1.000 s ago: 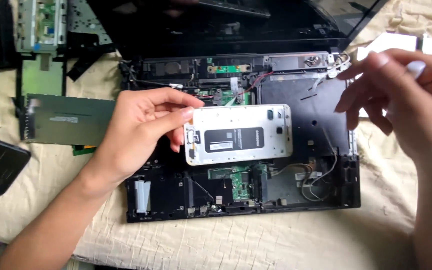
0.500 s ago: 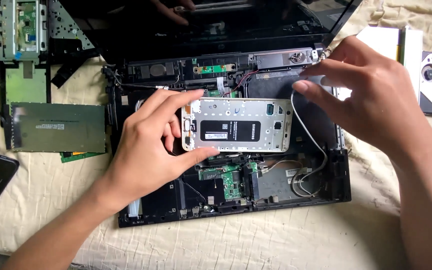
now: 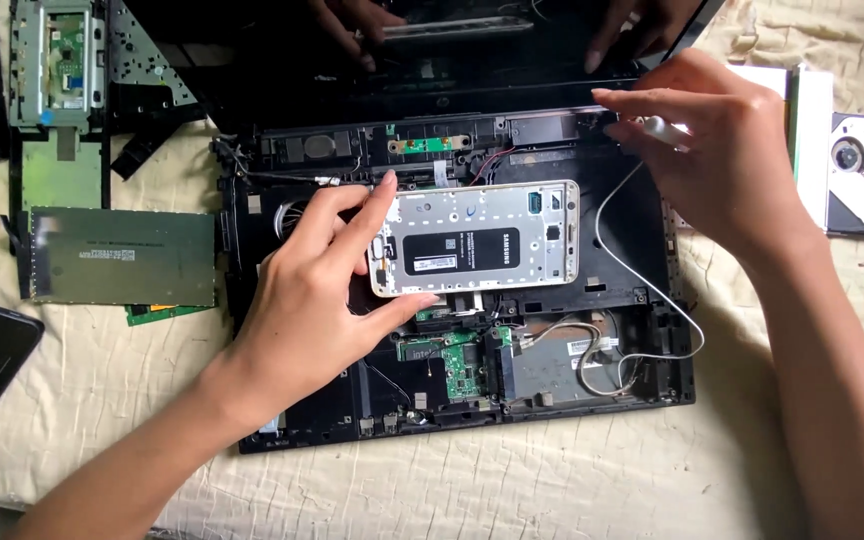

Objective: Installing and fastening a hard drive inside a laptop using a screwdriver

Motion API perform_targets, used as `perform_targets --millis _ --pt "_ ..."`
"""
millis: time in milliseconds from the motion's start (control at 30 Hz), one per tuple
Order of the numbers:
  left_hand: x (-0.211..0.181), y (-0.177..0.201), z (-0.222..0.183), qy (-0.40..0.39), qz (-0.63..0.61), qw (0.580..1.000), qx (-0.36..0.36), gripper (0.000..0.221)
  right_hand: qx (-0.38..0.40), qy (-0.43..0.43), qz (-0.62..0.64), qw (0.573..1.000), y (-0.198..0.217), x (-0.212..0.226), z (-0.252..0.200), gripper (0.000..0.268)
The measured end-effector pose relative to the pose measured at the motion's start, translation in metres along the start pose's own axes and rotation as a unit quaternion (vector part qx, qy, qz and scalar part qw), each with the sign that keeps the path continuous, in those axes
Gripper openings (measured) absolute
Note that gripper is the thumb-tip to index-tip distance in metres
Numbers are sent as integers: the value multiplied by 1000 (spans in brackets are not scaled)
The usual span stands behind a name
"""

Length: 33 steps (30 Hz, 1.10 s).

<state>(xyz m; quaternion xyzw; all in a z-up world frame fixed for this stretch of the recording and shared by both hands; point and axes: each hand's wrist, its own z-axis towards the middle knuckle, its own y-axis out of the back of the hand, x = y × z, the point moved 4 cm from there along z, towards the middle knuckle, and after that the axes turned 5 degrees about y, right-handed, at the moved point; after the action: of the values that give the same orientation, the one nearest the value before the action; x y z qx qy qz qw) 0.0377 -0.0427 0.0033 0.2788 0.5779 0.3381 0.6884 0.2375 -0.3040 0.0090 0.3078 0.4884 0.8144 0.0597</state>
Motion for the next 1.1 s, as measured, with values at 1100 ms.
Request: perform_targets --millis 1100 --pt "-5 4 3 19 4 1000 -8 94 26 0 -41 999 -6 1 9 29"
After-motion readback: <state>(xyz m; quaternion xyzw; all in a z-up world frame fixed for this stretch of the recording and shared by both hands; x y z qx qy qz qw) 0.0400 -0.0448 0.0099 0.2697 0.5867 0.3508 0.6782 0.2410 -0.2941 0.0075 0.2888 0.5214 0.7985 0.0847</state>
